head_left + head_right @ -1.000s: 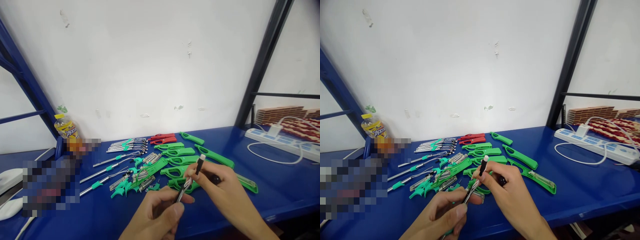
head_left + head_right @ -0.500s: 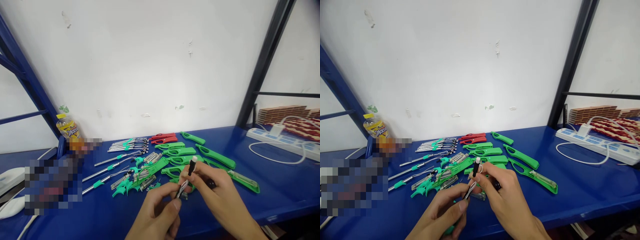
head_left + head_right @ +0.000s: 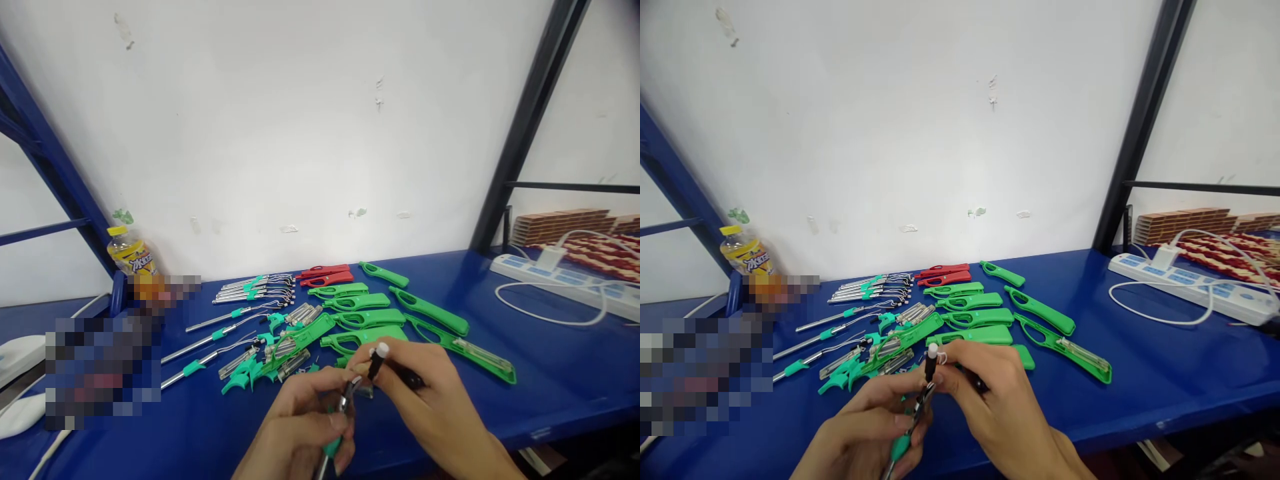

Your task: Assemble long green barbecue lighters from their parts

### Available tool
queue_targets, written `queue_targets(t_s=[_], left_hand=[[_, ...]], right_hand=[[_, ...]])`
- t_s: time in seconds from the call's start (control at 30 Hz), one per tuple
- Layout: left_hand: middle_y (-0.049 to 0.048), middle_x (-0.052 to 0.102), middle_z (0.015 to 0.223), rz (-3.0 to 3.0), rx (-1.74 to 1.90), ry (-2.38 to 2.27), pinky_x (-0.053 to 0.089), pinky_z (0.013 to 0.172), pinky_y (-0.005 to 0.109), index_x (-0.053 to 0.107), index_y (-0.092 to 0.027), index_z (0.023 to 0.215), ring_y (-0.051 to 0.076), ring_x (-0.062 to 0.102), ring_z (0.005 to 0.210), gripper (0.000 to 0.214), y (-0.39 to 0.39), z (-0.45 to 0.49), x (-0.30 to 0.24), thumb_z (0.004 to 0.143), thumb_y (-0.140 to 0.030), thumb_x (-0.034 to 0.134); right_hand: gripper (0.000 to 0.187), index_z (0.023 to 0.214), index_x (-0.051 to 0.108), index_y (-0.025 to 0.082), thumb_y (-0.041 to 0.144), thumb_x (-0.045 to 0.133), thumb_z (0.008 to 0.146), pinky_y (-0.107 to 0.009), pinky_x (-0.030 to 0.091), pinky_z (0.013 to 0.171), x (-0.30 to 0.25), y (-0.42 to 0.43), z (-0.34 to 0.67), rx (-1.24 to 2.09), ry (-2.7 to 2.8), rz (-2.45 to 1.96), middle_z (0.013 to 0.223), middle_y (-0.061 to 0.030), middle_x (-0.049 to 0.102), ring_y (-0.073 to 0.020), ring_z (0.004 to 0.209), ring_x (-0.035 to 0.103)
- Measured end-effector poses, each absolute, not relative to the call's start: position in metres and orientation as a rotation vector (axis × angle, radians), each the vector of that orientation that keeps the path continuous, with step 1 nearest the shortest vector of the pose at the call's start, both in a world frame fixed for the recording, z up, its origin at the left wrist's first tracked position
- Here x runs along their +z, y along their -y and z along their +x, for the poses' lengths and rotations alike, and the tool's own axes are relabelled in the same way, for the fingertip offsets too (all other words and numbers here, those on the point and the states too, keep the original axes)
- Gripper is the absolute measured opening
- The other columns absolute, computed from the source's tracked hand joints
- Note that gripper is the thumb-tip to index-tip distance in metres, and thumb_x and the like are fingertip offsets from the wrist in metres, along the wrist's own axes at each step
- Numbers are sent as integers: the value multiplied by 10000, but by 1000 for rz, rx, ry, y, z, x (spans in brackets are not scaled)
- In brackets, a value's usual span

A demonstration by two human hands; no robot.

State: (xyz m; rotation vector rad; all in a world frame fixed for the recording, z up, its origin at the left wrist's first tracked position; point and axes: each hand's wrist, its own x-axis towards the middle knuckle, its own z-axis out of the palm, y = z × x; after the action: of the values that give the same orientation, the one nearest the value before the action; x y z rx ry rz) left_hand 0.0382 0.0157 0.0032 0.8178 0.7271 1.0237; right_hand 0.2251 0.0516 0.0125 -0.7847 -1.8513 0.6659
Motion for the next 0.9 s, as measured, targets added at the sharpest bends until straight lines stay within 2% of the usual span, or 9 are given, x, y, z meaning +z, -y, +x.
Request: queue_targets(t_s=[0.1, 0.23, 0.4, 0.57, 0.7, 0.9], left_hand=[[40, 641, 743, 924, 1039, -737, 418, 606, 279, 819, -153, 1098, 132, 551, 619, 368, -17, 40, 6, 785, -335, 881], [85, 716, 881, 983, 1104, -813, 489, 693, 308, 833, -155, 1077, 182, 635, 752, 408, -16, 46, 11, 778, -421, 915], [104, 751, 1014, 962, 1161, -818, 540, 713, 309, 825, -169, 1071, 190, 690, 782, 395, -15, 50, 13, 770, -403, 928], [86, 771, 957, 1012, 1238, -886, 569, 706, 304, 802, -181, 1058, 206, 714, 773, 391, -15, 51, 14, 750, -379, 941], [73, 795, 913, 1088, 1336, -1024, 582, 795, 303, 819, -200, 1004, 247, 734, 877, 306, -12, 53, 17, 744, -309, 938], [66, 807, 988, 1120, 1397, -1117, 602, 898, 341, 833, -240, 992, 301, 741, 1010, 229, -4, 58, 19, 779, -288, 902]], right_hand=[[283, 849, 808, 255, 298, 597, 1033, -227, 540, 648, 12, -53, 227, 669, 1786, -770, 786, -16, 791, -166, 654, 711], [268, 867, 829, 276, 300, 614, 1024, -221, 552, 626, 13, -53, 229, 709, 1743, -759, 779, -9, 803, -163, 628, 718], [292, 866, 835, 296, 309, 595, 1032, -229, 569, 636, 16, -51, 229, 715, 1750, -746, 753, -6, 806, -176, 638, 740], [290, 821, 822, 275, 297, 609, 1017, -227, 562, 618, 13, -52, 229, 676, 1716, -731, 746, -12, 801, -179, 632, 739], [236, 842, 795, 263, 250, 627, 1007, -247, 561, 697, 10, -55, 229, 622, 1708, -680, 818, -21, 791, -194, 739, 740], [233, 832, 790, 260, 192, 633, 989, -233, 530, 641, 12, -56, 227, 577, 1712, -649, 759, 0, 764, -167, 665, 689]])
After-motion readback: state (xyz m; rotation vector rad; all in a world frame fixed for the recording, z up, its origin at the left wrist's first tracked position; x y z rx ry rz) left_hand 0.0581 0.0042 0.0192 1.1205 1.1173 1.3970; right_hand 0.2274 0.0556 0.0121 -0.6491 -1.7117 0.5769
